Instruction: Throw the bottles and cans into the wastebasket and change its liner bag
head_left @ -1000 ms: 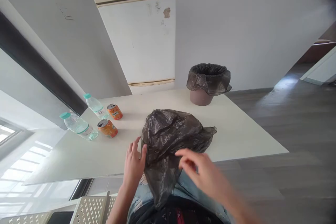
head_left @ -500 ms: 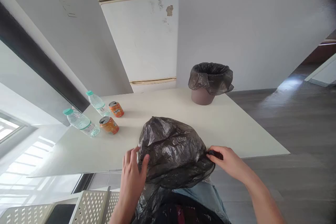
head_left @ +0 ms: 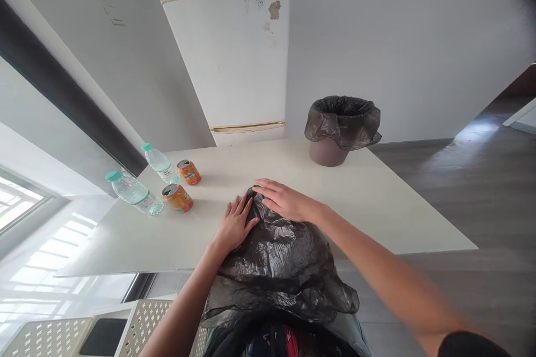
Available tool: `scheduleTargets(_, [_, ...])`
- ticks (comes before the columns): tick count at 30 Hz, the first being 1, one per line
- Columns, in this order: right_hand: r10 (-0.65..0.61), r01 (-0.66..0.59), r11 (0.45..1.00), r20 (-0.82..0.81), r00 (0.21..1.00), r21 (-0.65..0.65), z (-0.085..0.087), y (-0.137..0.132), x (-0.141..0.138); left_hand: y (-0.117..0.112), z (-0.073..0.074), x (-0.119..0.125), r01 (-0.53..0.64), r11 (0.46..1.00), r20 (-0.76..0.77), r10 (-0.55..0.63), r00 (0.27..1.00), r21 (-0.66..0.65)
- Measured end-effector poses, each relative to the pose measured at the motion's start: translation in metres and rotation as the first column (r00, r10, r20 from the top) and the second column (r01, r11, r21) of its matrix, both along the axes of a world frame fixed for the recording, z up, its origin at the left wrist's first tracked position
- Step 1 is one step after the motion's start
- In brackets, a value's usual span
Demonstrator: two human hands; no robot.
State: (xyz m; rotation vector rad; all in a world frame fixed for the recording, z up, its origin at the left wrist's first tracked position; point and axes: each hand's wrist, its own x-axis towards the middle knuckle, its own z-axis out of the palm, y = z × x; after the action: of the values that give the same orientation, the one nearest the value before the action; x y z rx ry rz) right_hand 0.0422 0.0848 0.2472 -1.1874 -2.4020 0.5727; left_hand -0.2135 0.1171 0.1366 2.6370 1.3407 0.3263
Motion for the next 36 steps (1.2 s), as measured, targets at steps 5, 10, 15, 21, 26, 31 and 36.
scheduleTargets(5, [0.222,-0.196,0.972,0.241,0.945,-0.127,-0.053,0.045,-0.006,-0.015,0.030,-0.007,-0.158,0.983,0.105,0.148,0.983,0.092])
scheduleTargets(10, [-0.049,0.081,0.992,0.291,0.955,-0.098,-0.076,0.055,0.002,-0.066,0.069,-0.009,-0.310,0.933,0.333,0.239,0.912,0.182])
scheduleTargets(15, [-0.582,0.621,0.784,0.330,0.743,-0.016,-0.080,0.064,0.023,-0.095,0.071,-0.002,-0.334,0.917,0.380,0.236,0.894,0.216])
scheduleTargets(21, [-0.699,0.691,0.710,0.261,0.666,0.136,-0.063,0.036,0.051,-0.110,0.045,0.028,-0.077,0.975,0.273,0.017,0.962,0.209])
scheduleTargets(26, [-0.385,0.392,0.918,0.384,0.839,0.063,-0.071,-0.005,0.081,-0.104,0.019,0.047,0.120,0.992,0.047,-0.122,0.991,0.042])
scheduleTargets(31, [-0.485,0.472,0.869,0.442,0.755,0.147,-0.084,-0.051,0.109,-0.075,0.013,-0.002,0.139,0.990,-0.068,-0.139,0.988,-0.015])
scheduleTargets(36, [-0.486,0.369,0.854,0.313,0.816,0.366,-0.062,-0.073,0.112,-0.063,0.040,-0.043,-0.019,0.998,-0.010,0.020,1.000,0.060])
